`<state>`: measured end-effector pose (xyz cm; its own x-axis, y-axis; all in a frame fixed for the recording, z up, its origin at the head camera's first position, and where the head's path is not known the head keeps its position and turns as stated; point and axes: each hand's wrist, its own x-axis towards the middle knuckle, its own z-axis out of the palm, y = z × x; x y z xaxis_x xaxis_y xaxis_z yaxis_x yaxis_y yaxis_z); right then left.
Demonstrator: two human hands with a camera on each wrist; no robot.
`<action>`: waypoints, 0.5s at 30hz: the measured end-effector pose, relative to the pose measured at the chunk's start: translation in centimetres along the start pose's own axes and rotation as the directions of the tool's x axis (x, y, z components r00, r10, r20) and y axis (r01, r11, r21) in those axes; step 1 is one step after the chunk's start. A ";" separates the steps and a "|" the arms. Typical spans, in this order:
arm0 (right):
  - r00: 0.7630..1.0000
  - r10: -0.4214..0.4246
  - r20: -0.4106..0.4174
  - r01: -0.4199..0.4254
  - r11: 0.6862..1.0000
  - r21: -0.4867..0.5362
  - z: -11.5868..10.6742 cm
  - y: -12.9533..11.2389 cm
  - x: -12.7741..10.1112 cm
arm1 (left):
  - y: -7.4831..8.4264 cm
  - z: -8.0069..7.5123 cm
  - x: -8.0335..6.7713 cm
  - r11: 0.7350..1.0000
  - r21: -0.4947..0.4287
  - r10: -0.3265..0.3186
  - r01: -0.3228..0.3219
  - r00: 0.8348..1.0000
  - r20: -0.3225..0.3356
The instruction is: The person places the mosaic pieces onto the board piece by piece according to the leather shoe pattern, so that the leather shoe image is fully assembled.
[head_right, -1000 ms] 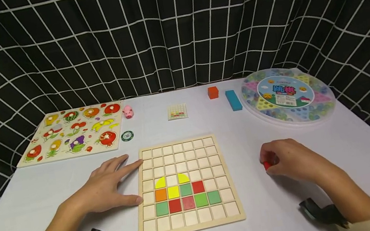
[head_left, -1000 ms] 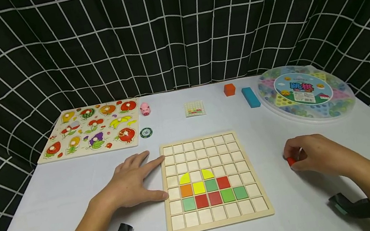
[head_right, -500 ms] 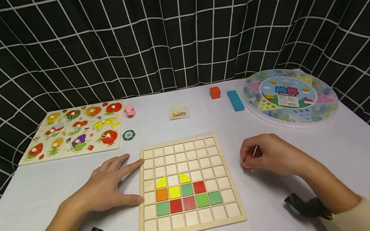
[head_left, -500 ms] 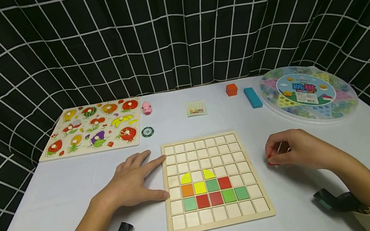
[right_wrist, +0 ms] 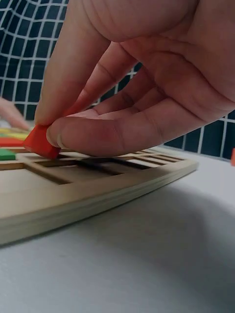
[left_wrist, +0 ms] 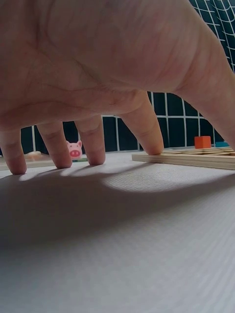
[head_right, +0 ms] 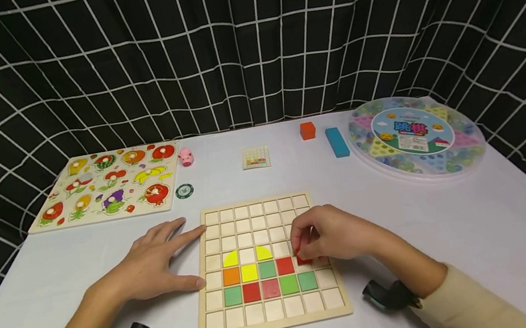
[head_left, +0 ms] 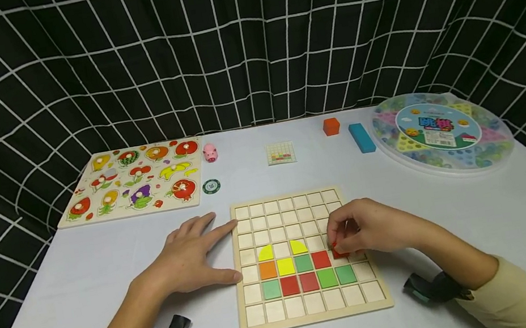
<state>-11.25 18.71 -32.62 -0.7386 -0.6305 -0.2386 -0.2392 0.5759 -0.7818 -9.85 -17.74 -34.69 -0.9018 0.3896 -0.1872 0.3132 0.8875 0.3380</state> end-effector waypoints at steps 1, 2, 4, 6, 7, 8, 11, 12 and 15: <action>1.000 0.003 0.003 -0.003 1.000 -0.007 0.1 -0.1 0.1 | 0.0 0.0 0.0 1.000 0.000 -0.001 0.001 1.000 0.001; 1.000 0.006 0.007 -0.006 1.000 -0.016 0.2 -0.2 0.2 | 0.1 0.0 0.0 1.000 -0.001 -0.002 0.002 1.000 0.001; 1.000 0.013 0.011 -0.012 0.999 -0.036 0.4 -0.3 0.4 | 0.1 0.0 0.0 1.000 0.001 -0.002 0.002 1.000 -0.001; 1.000 0.021 0.012 -0.020 0.998 -0.055 0.5 -0.4 0.4 | 0.1 0.0 0.0 1.000 0.003 -0.002 0.002 1.000 -0.002; 1.000 0.023 0.011 -0.022 0.998 -0.065 0.5 -0.4 0.4 | 0.0 0.0 -0.1 1.000 0.003 -0.002 0.002 1.000 -0.003; 1.000 0.025 0.009 -0.024 0.997 -0.072 0.6 -0.5 0.4 | 0.0 0.0 -0.1 1.000 0.004 -0.001 0.001 1.000 -0.004; 1.000 0.022 -0.007 -0.023 0.996 -0.089 0.9 -0.6 0.4 | 0.0 -0.1 -0.1 1.000 0.005 0.000 0.000 1.000 -0.003; 1.000 0.014 -0.012 -0.015 0.995 -0.097 0.9 -0.6 0.4 | 0.0 -0.1 0.0 1.000 0.005 0.001 -0.001 1.000 -0.003; 1.000 -0.009 -0.027 0.006 0.993 -0.120 1.1 -0.7 0.4 | 0.0 -0.2 0.0 1.000 0.006 -0.001 0.001 1.000 -0.001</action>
<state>-10.69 17.42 -32.80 -0.7529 -0.6217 -0.2160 -0.3172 0.6303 -0.7086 -9.88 -17.83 -34.55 -0.9023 0.3887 -0.1866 0.3144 0.8892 0.3323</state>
